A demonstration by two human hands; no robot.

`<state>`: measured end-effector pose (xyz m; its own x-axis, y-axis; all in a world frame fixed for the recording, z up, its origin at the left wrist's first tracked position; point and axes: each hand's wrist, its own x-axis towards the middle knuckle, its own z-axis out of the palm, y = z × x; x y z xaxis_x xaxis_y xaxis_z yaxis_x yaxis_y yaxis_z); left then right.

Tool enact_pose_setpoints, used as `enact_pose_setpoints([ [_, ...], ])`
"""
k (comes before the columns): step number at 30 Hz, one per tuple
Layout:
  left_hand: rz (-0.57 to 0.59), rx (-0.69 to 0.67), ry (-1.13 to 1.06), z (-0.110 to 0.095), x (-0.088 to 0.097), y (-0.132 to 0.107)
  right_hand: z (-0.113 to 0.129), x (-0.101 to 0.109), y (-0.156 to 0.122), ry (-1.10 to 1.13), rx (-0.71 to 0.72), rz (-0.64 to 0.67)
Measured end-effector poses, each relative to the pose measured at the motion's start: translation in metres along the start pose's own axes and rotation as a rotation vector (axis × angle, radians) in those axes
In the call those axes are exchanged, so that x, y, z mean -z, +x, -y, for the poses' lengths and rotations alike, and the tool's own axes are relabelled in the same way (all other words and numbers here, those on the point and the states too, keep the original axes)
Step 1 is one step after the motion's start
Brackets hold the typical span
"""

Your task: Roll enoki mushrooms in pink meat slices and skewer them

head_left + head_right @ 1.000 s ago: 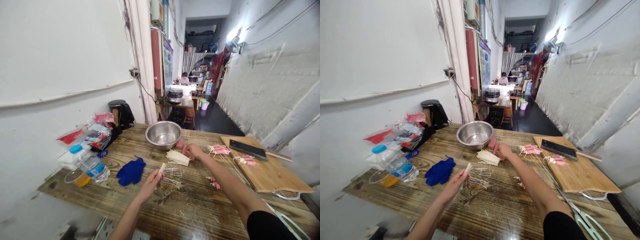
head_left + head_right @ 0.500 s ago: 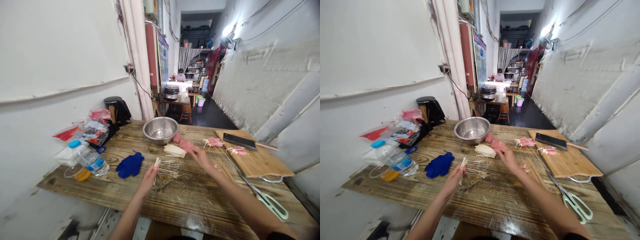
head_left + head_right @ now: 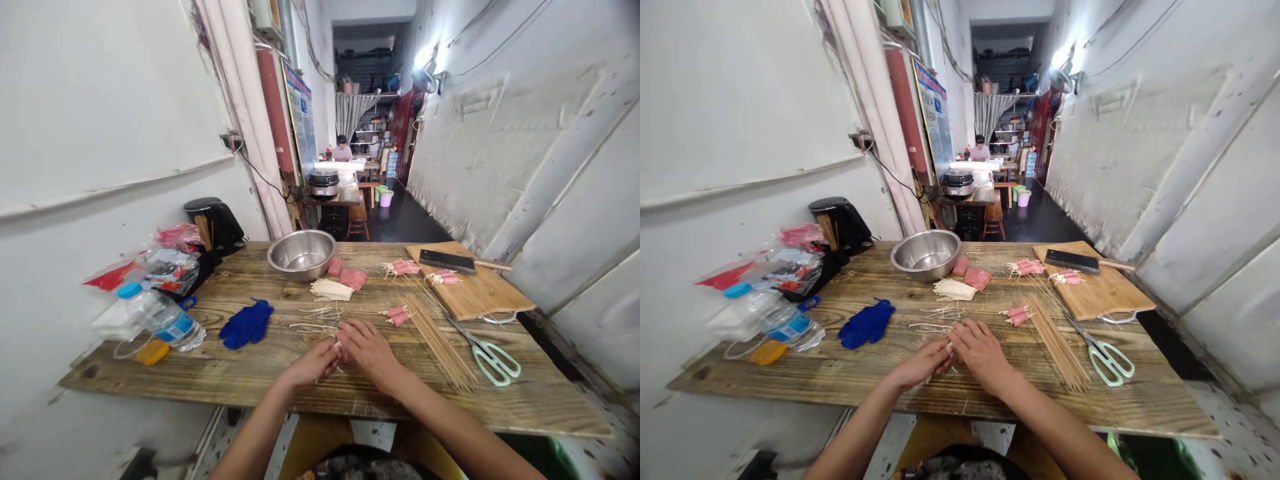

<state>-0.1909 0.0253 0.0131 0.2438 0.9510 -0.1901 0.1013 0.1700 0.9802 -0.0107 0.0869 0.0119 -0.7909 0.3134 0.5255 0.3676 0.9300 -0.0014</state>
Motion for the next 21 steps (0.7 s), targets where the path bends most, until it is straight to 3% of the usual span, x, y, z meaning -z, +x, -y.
enact_pose_setpoints([
  [4,0.043,-0.038,0.148,-0.006,-0.008,0.003,0.002,-0.004,0.003,-0.086,0.006,0.143],
  [10,-0.103,-0.104,0.216,-0.015,-0.001,0.005,-0.009,0.004,-0.001,-0.142,-0.02,0.283],
  [15,0.001,-0.174,0.515,-0.029,-0.005,0.009,-0.008,0.014,0.006,-0.142,-0.058,0.312],
  [21,-0.162,-0.097,0.884,-0.041,-0.024,0.009,-0.012,0.023,0.01,-0.125,-0.134,0.348],
])
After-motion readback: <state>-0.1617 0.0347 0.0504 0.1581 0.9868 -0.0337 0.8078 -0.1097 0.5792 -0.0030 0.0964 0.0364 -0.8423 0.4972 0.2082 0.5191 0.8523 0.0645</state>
